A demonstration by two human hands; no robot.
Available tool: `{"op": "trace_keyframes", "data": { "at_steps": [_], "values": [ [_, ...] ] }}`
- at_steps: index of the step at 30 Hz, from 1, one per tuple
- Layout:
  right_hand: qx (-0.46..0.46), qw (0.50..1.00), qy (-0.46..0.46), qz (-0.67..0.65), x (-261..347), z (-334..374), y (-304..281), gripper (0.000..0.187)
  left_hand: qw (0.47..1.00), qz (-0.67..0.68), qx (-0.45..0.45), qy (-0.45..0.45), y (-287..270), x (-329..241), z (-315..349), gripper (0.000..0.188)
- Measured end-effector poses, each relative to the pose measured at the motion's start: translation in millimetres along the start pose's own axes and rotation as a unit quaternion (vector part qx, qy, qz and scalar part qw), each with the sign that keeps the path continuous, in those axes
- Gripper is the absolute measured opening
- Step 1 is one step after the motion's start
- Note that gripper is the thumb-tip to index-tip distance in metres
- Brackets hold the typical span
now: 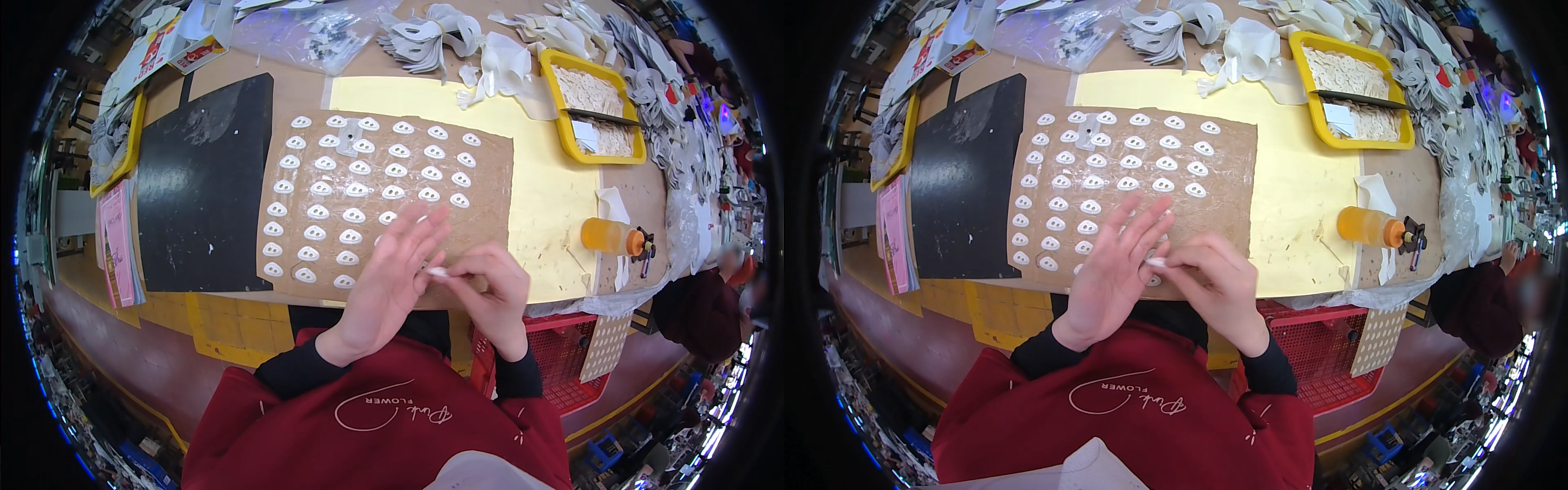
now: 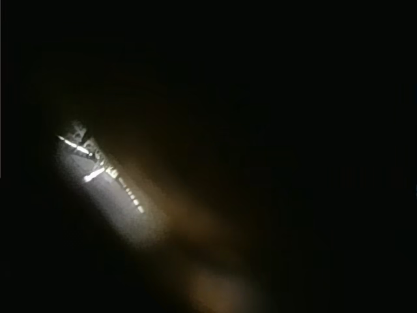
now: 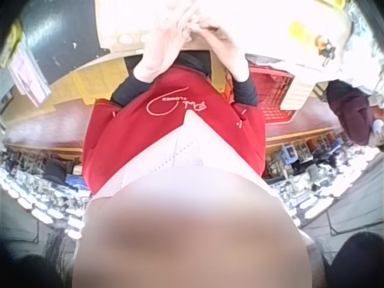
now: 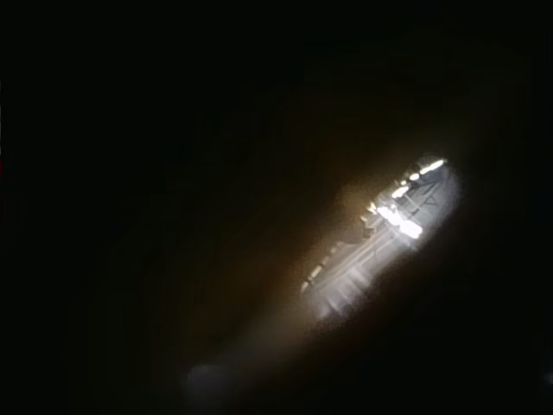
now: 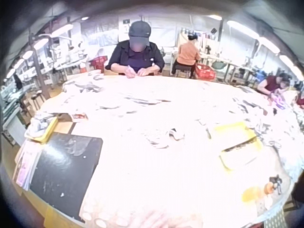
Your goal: The person places small white circular pieces with black dots onto a brown cardboard sheet in neat rows. They then pick up a yellow squeeze bottle and apply a small amount of liquid onto each piece. The person works at a table in a workshop with other workers visible in the background.
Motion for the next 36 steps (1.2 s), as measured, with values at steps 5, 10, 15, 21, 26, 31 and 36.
{"op": "trace_keyframes", "data": {
  "at_steps": [5,10,15,21,26,31,36],
  "values": [
    [-0.022,0.988,-0.135,0.073,14,2,-13,0.017,0.978,-0.177,-0.008,-0.109,-19,16,-1,0.025],
    [-0.009,0.999,0.001,-0.031,-5,8,-10,0.021,0.975,-0.217,-0.040,-0.010,-19,6,-1,0.016],
    [-0.019,0.992,0.114,-0.049,-26,12,-8,0.014,0.955,-0.288,-0.052,0.042,-14,0,-3,0.017],
    [-0.043,0.978,0.204,-0.020,-59,-4,-11,0.007,0.767,-0.600,-0.002,0.228,9,-27,-1,0.021],
    [-0.015,0.988,0.146,0.053,-58,-15,-6,0.008,0.660,-0.709,0.040,0.246,17,-16,-1,0.026],
    [-0.022,0.989,0.071,0.131,-52,-17,-4,0.010,0.599,-0.762,0.053,0.239,24,-4,-6,0.037],
    [-0.046,0.980,0.058,0.185,-45,-19,-7,0.010,0.578,-0.780,0.050,0.232,27,-2,-9,0.044]
  ]
}}
Point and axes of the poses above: each hand's wrist, its own z-axis away from the middle knuckle, its own y-axis out of the palm, x = y × z, the point moved 8 cm from there along -z, towards the middle knuckle, and after that the axes turned 3 degrees about z, right-handed, at the moved point
